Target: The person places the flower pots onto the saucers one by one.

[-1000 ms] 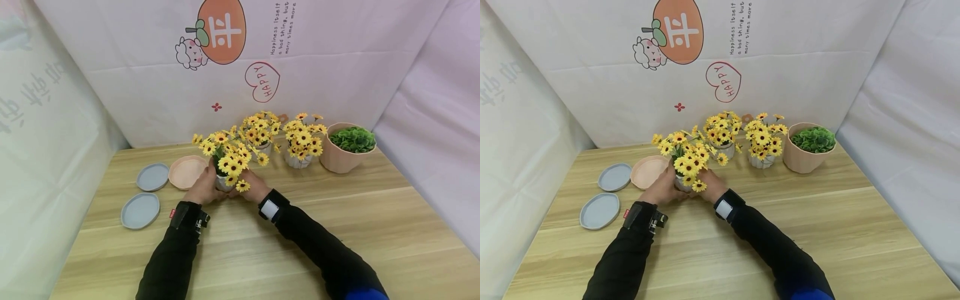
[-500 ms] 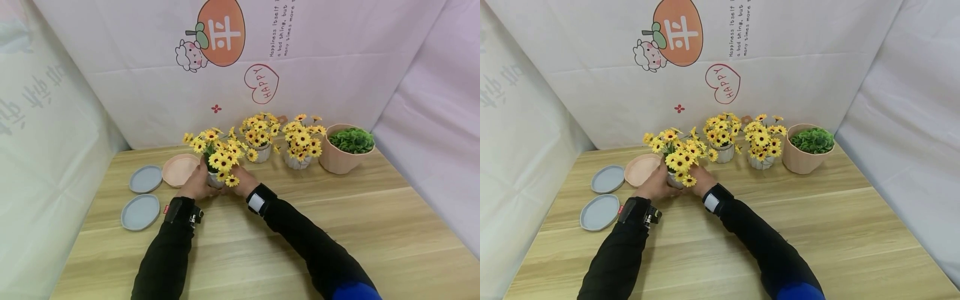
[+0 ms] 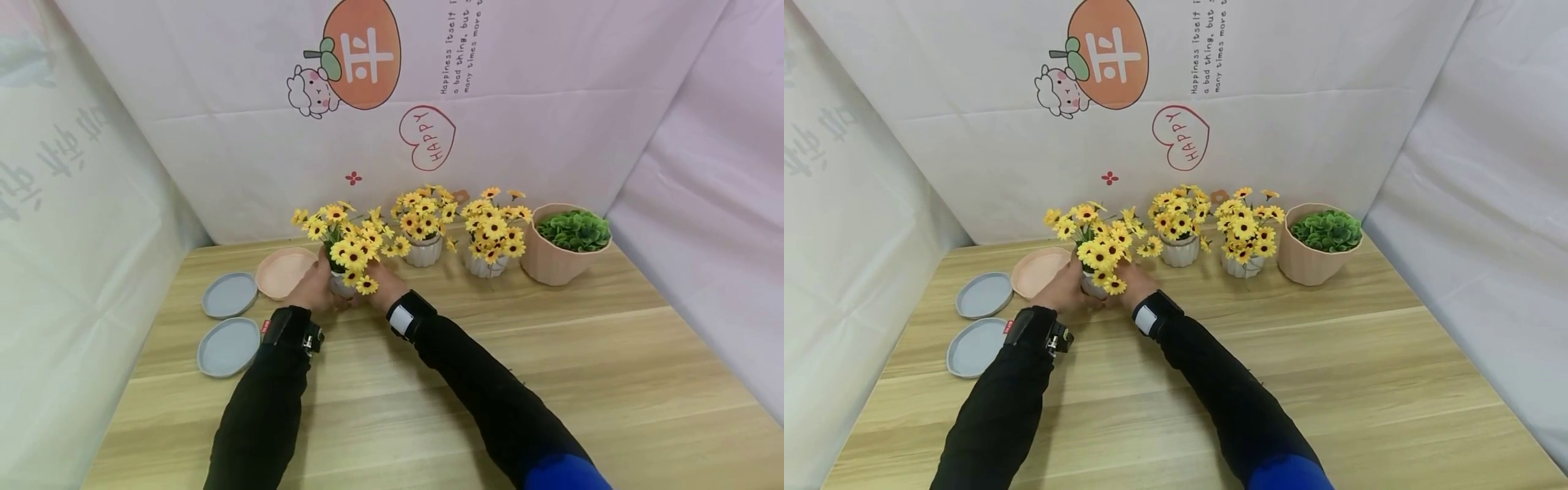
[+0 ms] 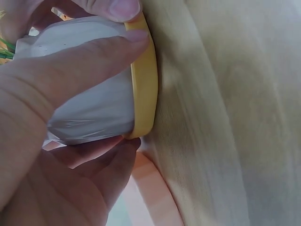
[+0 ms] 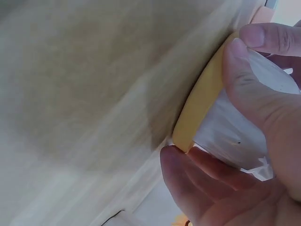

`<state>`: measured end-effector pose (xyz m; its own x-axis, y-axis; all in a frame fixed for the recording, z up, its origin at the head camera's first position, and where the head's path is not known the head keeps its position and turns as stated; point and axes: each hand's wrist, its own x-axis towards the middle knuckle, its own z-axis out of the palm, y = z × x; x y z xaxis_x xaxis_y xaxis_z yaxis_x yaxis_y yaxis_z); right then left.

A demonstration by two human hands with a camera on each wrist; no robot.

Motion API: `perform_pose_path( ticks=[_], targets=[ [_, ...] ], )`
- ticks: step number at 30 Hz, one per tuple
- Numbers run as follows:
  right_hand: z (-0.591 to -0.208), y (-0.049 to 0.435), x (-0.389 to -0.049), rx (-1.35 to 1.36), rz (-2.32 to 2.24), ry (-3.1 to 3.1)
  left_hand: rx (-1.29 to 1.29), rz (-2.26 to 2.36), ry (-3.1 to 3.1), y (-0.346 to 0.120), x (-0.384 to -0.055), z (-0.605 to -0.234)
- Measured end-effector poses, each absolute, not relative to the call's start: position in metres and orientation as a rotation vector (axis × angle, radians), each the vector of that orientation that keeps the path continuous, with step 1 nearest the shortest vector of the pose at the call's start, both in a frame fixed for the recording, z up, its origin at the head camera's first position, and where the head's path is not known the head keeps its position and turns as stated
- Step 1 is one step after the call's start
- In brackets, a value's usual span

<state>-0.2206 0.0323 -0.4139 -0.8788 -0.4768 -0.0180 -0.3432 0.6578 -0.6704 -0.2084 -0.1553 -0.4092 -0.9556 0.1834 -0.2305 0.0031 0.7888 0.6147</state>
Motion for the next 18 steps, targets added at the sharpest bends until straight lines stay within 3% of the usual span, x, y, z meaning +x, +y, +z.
perform_pose_path(
  ticks=[18],
  targets=[
    [-0.425,0.014,-0.258,-0.585,-0.88,2.818,0.068,0.955,2.67,-0.165,-0.24,-0.409]
  ],
)
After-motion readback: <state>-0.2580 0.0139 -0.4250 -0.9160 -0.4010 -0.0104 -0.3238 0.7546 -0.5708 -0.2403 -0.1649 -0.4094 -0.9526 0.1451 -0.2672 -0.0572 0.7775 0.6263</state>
